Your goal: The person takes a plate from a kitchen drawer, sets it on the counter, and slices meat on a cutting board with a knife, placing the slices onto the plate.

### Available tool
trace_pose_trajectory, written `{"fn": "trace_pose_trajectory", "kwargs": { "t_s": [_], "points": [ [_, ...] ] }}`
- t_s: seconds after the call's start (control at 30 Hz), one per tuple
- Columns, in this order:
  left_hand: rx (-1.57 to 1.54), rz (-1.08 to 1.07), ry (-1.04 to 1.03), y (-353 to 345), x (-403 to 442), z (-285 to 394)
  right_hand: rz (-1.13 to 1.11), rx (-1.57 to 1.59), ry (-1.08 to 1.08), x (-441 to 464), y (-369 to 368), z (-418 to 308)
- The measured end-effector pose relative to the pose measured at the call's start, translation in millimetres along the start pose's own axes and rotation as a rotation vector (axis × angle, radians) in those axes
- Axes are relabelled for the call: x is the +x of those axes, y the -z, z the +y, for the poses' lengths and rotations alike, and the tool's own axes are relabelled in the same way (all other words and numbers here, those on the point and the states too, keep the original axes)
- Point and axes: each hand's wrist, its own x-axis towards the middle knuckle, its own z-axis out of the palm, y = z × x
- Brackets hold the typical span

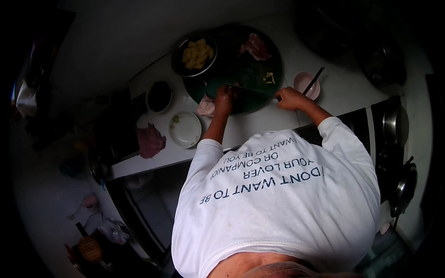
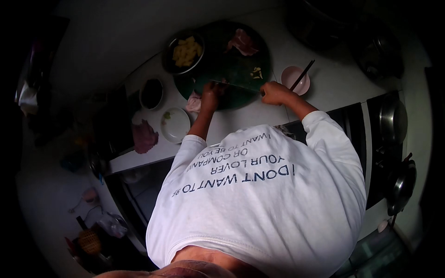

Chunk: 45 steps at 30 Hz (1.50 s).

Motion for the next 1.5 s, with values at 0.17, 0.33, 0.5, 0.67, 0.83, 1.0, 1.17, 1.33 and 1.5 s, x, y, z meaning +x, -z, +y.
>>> {"fn": "trace_pose_trajectory", "kwargs": {
  "t_s": [0.17,0.33,0.5,0.67,0.83,1.0,1.17,1.33,1.5],
  "points": [
    [-0.08,0.025,0.124,-10,-5,-1,0.188,-0.202,0.151,15,-18,6],
    [-0.461,0.181,0.267,-34,-10,-18,0.155,-0.274,0.097,15,-10,-12],
    [-0.168,0.052,0.181,3,-1,8,0.151,-0.383,0.121,27,0,-29],
    [-0.107,0.032,0.187,-1,-6,6,0.159,-0.428,0.221,68,-4,-52],
    [0.103,0.105,0.139,6,-8,26,0.196,-0.386,0.244,85,-11,-42],
    [0.193,-0.086,0.216,6,-29,28,0.225,-0.267,0.228,74,-19,-28],
    [0.098,-0.117,0.053,16,-15,8,0.319,0.06,0.277,61,-23,-19],
    [0.117,-0.268,0.379,29,34,-14,0.337,0.456,0.093,21,-23,-25],
    [0.082,-0.315,0.515,-2,59,-33,0.296,0.453,-0.039,8,-31,-17]
  ]
}}
